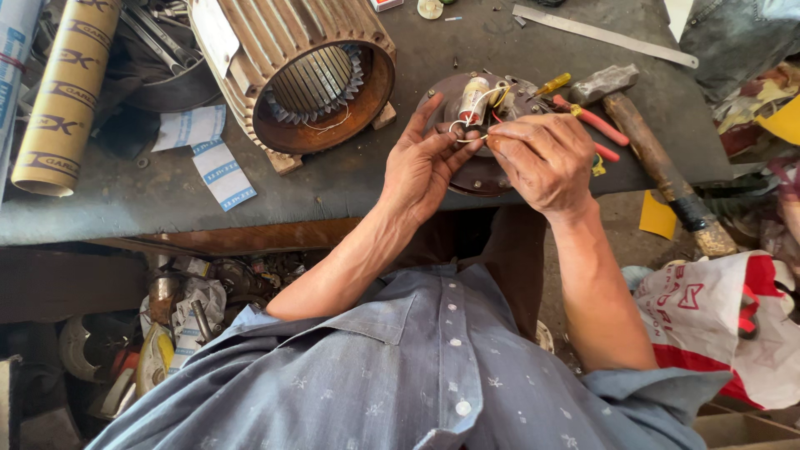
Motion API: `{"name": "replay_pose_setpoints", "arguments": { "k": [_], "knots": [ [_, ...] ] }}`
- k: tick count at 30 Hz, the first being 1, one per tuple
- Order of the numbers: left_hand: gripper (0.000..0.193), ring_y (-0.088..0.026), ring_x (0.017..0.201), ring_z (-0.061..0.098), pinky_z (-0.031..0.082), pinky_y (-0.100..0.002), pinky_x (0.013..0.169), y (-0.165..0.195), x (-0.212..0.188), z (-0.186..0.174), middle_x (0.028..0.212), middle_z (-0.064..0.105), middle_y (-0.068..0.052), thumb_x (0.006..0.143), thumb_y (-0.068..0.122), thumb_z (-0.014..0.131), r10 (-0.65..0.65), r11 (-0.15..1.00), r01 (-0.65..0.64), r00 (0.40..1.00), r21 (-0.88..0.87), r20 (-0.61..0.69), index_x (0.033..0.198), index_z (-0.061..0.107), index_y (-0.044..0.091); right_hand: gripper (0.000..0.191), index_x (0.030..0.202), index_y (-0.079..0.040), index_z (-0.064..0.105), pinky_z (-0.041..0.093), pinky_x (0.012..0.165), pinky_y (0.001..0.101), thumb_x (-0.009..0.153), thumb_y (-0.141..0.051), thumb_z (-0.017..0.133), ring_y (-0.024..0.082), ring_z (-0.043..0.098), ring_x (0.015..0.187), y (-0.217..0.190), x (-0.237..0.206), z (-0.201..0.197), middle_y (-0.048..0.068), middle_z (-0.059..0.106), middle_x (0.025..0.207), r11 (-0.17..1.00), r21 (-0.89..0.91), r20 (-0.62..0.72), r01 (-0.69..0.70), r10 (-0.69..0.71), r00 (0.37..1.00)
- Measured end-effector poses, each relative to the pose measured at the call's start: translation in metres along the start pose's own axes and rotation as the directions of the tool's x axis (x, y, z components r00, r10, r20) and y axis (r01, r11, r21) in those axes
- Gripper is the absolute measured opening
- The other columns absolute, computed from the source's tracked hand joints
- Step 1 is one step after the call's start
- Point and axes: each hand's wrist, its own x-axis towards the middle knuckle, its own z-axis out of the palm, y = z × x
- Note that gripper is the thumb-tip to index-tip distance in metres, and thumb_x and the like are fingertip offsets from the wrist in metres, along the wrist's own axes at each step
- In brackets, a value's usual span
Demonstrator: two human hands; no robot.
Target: The person repairs an electrical motor by installing a capacitor and connecting wires to a terminal block. They use a screwdriver to secure the connections and adjust the wiring on the motor's end plate.
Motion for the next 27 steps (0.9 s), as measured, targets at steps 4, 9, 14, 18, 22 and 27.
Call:
{"name": "replay_pose_setpoints", "arguments": {
  "k": [4,9,14,18,22,27],
  "knots": [
    [0.063,-0.029,0.101,0.070,0.061,-0.045,0.097,-0.0020,-0.0014,0.0001,0.105,0.060,-0.014,0.100,-0.011,0.044,0.014,0.999,-0.014,1.000,0.034,0.006,0.159,0.028,0.006,0.014,0.099,-0.009,0.073,0.050,0.084,0.0349,0.093,-0.007,0.086,0.019,0.072,0.099,0.0018,-0.0019,-0.0003,-0.002,0.073,0.106,1.000,0.012,-0.012,0.015,-0.015,1.000],
    [0.065,-0.029,0.101,0.070,0.061,-0.046,0.096,-0.0033,-0.0008,0.0021,0.105,0.060,-0.014,0.099,-0.011,0.045,0.020,0.999,-0.020,1.000,0.048,0.005,0.159,0.026,0.007,0.013,0.101,-0.009,0.074,0.050,0.083,0.0342,0.093,-0.007,0.084,0.018,0.071,0.099,0.0002,0.0008,-0.0029,-0.002,0.074,0.107,0.999,-0.022,-0.022,0.028,-0.028,0.999],
    [0.065,-0.030,0.101,0.069,0.060,-0.046,0.096,-0.0051,-0.0002,0.0036,0.106,0.062,-0.015,0.099,-0.011,0.045,0.020,0.998,-0.020,1.000,0.057,-0.010,0.158,0.027,0.007,0.012,0.100,-0.009,0.074,0.050,0.082,0.0345,0.091,-0.007,0.083,0.018,0.071,0.098,0.0005,0.0024,-0.0055,-0.001,0.073,0.104,0.998,-0.016,-0.022,0.061,-0.062,0.998],
    [0.064,-0.030,0.101,0.070,0.061,-0.047,0.096,-0.0052,-0.0009,0.0042,0.104,0.062,-0.014,0.099,-0.012,0.045,0.028,0.999,-0.027,1.000,0.042,-0.014,0.158,0.027,0.006,0.011,0.100,-0.009,0.075,0.050,0.081,0.0342,0.092,-0.009,0.083,0.018,0.070,0.096,0.0010,-0.0015,-0.0033,-0.001,0.073,0.103,0.997,-0.038,-0.024,0.062,-0.063,0.998],
    [0.064,-0.030,0.100,0.070,0.061,-0.047,0.097,-0.0065,-0.0031,0.0058,0.102,0.062,-0.014,0.099,-0.012,0.046,0.051,0.998,-0.050,0.998,0.044,-0.027,0.158,0.026,0.005,0.013,0.099,-0.008,0.072,0.050,0.079,0.0342,0.096,-0.009,0.084,0.018,0.071,0.095,0.0002,-0.0053,0.0012,-0.001,0.073,0.102,0.997,-0.054,-0.044,0.058,-0.061,0.997],
    [0.067,-0.029,0.100,0.070,0.061,-0.046,0.097,-0.0056,-0.0035,0.0083,0.102,0.062,-0.014,0.099,-0.012,0.047,0.047,0.997,-0.044,0.998,0.070,-0.039,0.160,0.023,0.004,0.013,0.100,-0.009,0.071,0.049,0.079,0.0343,0.096,-0.009,0.084,0.018,0.070,0.095,-0.0005,-0.0036,0.0019,-0.001,0.072,0.100,0.996,-0.063,-0.049,0.064,-0.067,0.997]
  ]
}}
